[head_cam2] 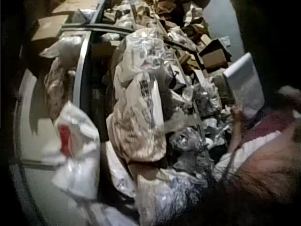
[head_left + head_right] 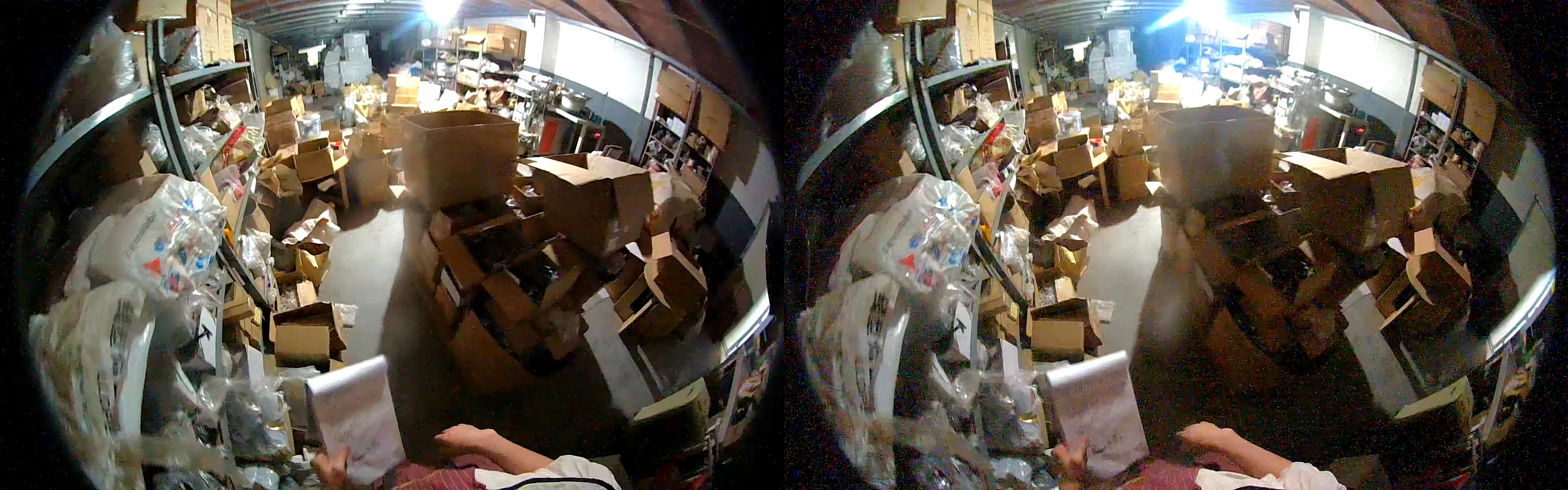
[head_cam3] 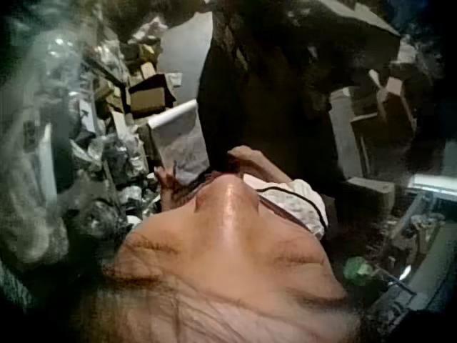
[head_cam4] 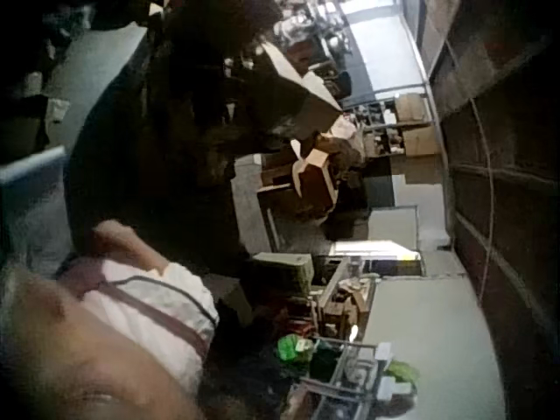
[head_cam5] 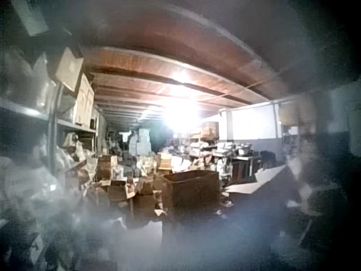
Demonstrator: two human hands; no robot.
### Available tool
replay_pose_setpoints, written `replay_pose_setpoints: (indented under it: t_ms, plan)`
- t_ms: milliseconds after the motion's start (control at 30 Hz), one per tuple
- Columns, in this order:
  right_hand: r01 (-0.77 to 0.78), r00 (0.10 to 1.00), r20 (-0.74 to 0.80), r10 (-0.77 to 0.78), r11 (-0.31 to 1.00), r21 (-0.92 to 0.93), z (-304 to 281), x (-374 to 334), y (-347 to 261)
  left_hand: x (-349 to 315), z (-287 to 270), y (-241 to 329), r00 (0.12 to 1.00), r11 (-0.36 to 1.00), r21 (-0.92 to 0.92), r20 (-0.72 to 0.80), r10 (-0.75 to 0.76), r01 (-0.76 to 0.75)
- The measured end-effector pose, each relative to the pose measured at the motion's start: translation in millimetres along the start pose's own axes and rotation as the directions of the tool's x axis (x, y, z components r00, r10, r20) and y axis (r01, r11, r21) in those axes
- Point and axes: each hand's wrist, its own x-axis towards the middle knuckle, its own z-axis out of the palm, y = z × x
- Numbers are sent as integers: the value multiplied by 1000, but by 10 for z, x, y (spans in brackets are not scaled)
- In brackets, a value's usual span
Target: The person picks small metallic components from a cardboard box and places them into small plastic bags on a table. The person then picks up a clipboard with a document and walks through a warehouse area filled with stacked boxes.
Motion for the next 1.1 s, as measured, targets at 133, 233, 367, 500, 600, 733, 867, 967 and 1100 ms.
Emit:
replay_pose_setpoints:
  t_ms: [133,233,367,500,600,733,867,967,1100]
  plan:
    - [-240,969,172,179,853,463,-722,522,238,1212,197,1080,990,980,-184,102,97,-77]
    - [-174,984,66,167,979,108,-1683,704,347,2031,471,1471,978,941,-338,187,89,-21]
    - [-192,981,41,190,980,47,-2038,1736,1626,3082,1096,1902,963,833,-499,234,-137,239]
    - [-119,978,-159,134,988,96,-3780,2253,1795,4020,1406,2312,985,835,-551,146,97,0]
    - [6,879,-476,28,998,70,-4999,2710,1818,4566,1493,2684,985,758,-649,162,55,64]
    - [562,741,-669,-51,592,577,-6137,4175,2504,5523,1693,3373,987,751,-660,135,90,22]
    - [694,702,-703,-112,330,640,-7497,4963,2231,6420,1888,3772,989,769,-638,77,128,-50]
    - [616,766,-643,-9,299,729,-8610,5567,2343,7317,2080,4061,983,730,-683,143,113,16]
    - [645,764,-641,77,-144,751,-10033,5732,2170,8669,2222,4335,977,851,-522,203,61,55]
